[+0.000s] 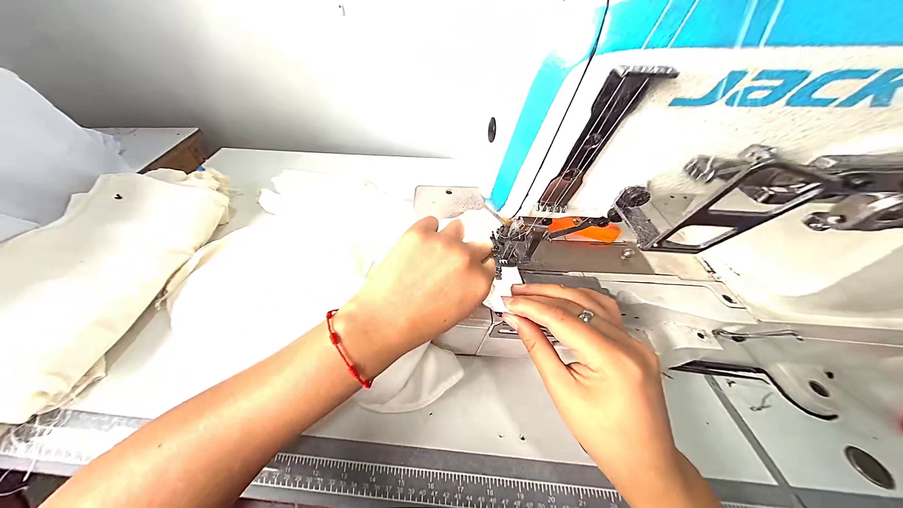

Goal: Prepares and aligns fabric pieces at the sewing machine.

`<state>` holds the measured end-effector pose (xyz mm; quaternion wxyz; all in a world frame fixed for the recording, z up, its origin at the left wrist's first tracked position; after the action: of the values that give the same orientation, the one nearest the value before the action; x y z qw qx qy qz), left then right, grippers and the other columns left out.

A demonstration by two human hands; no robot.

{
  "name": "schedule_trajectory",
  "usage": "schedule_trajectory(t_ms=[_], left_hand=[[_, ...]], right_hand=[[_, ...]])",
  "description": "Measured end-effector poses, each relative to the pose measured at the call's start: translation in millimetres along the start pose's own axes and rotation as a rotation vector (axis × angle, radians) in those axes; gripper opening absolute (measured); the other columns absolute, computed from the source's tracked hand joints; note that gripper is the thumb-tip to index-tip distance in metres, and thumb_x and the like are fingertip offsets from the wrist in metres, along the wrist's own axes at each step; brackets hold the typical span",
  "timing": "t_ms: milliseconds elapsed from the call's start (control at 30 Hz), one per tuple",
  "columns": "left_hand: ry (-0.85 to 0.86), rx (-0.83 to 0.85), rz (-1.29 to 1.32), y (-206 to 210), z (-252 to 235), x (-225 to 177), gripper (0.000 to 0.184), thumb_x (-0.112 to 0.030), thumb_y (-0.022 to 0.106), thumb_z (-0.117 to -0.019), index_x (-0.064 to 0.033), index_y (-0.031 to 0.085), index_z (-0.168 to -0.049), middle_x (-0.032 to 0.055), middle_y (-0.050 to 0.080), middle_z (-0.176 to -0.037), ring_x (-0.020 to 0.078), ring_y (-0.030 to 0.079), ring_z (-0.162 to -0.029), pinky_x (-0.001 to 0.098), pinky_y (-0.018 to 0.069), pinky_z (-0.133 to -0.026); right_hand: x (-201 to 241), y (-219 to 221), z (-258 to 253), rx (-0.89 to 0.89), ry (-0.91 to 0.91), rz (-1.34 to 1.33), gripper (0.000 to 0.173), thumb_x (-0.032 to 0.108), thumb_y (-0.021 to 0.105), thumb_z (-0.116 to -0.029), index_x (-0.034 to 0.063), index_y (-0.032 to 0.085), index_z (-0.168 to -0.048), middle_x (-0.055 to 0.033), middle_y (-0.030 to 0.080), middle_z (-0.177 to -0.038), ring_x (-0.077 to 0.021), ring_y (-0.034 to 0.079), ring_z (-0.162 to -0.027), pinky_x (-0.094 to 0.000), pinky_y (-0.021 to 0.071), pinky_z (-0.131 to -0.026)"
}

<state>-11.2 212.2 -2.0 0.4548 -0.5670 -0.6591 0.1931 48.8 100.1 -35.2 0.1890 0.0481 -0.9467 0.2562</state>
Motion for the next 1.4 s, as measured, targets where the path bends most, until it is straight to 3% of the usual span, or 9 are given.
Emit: schedule_trajectory(t_ms=[200, 333, 567, 767, 833, 933, 1000, 1167, 1400], left_hand=[[-0.105, 0.017, 0.072, 5, -1, 6, 0.007, -0.003, 0.066, -0.0861, -0.0043, 0.071, -0.081, 0.0100, 0.066, -0.076, 0.0270, 0.066, -0.067, 0.0393, 0.0446, -0.050], [-0.222, 0.045, 0.147, 34, -21, 63, 0.007, 0.002, 0.067, -0.0855, 0.0005, 0.071, -0.080, 0.0175, 0.070, -0.081, 0.0387, 0.070, -0.075, 0.0544, 0.0513, -0.057], [-0.477, 0.437, 0.224, 79, -49, 116, 0.023, -0.007, 0.052, -0.1026, -0.0029, 0.073, -0.111, 0.0216, 0.072, -0.115, 0.0443, 0.068, -0.107, 0.0653, 0.0501, -0.082], [-0.660, 0.148, 0.611, 48, 15, 144, 0.070, -0.033, 0.071, -0.0970, -0.0016, 0.043, -0.152, 0.0253, 0.049, -0.148, 0.0413, 0.059, -0.125, 0.0601, 0.0494, -0.101], [-0.721, 0.203, 0.613, 21, 74, 139, 0.067, -0.036, 0.073, -0.0944, 0.0010, 0.048, -0.144, 0.0245, 0.054, -0.141, 0.0385, 0.059, -0.123, 0.0567, 0.0503, -0.099], [-0.675, 0.422, 0.591, 24, 151, 106, 0.052, -0.029, 0.083, -0.0863, 0.0001, 0.068, -0.126, 0.0201, 0.067, -0.125, 0.0372, 0.064, -0.116, 0.0600, 0.0512, -0.098], [-0.710, 0.215, 0.610, 13, 160, 93, 0.023, -0.012, 0.070, -0.0947, 0.0033, 0.071, -0.112, 0.0152, 0.073, -0.103, 0.0260, 0.072, -0.093, 0.0472, 0.0587, -0.083], [-0.503, -0.152, 0.845, -55, 109, 42, 0.019, -0.025, 0.066, -0.0991, -0.0056, 0.062, -0.100, -0.0074, 0.060, -0.068, -0.0053, 0.056, -0.059, 0.0113, 0.0484, -0.055], [-0.707, -0.085, 1.216, -85, 141, 62, 0.034, -0.039, 0.081, -0.0858, -0.0247, 0.062, -0.109, -0.0106, 0.062, -0.061, -0.0059, 0.055, -0.049, 0.0088, 0.0462, -0.047]], right_hand=[[-52, -16, -56, 0.158, 0.094, 0.339, 0.021, 0.015, 0.065, -0.0956, -0.0029, 0.074, -0.104, -0.0232, 0.072, -0.102, -0.0456, 0.066, -0.104, -0.0668, 0.0450, -0.089], [-88, 15, -79, 0.388, 0.139, 0.291, 0.020, 0.012, 0.069, -0.0967, -0.0049, 0.074, -0.106, -0.0268, 0.071, -0.105, -0.0464, 0.064, -0.109, -0.0695, 0.0402, -0.099], [-76, 31, -90, 0.636, 0.180, 0.222, 0.020, 0.008, 0.064, -0.1000, -0.0099, 0.071, -0.107, -0.0286, 0.069, -0.105, -0.0394, 0.065, -0.105, -0.0560, 0.0461, -0.094], [-69, 8, -75, 0.529, 0.067, 0.180, 0.026, 0.017, 0.071, -0.0973, -0.0029, 0.072, -0.113, -0.0237, 0.071, -0.112, -0.0415, 0.067, -0.109, -0.0661, 0.0471, -0.096], [-57, -19, -50, 0.365, -0.011, 0.145, 0.041, 0.033, 0.061, -0.0981, 0.0020, 0.070, -0.124, -0.0200, 0.068, -0.125, -0.0404, 0.061, -0.120, -0.0663, 0.0422, -0.101], [-7, -23, -3, 0.252, 0.025, -0.121, 0.027, 0.030, 0.059, -0.1004, 0.0102, 0.076, -0.109, -0.0052, 0.073, -0.110, -0.0116, 0.067, -0.107, -0.0319, 0.0566, -0.092], [41, 8, 16, 0.336, 0.008, -0.339, 0.019, 0.022, 0.062, -0.1004, 0.0085, 0.074, -0.108, -0.0075, 0.073, -0.106, -0.0081, 0.068, -0.098, -0.0217, 0.0559, -0.085], [91, 71, 15, 0.103, -0.033, -0.281, 0.055, 0.036, 0.074, -0.0879, -0.0013, 0.061, -0.126, -0.0176, 0.067, -0.116, -0.0211, 0.067, -0.101, -0.0302, 0.0564, -0.086], [59, 45, 14, 0.230, 0.027, -0.456, 0.014, 0.021, 0.064, -0.0961, 0.0116, 0.074, -0.094, 0.0038, 0.070, -0.082, 0.0013, 0.065, -0.074, -0.0137, 0.0548, -0.069]])
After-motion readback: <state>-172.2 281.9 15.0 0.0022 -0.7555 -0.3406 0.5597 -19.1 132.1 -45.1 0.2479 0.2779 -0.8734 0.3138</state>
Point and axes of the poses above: each hand's wrist, its own z-axis away from the middle knuckle, its own y-axis out of the palm, x = y × z, the point moved 8 cm from there along -z, towards the middle knuckle
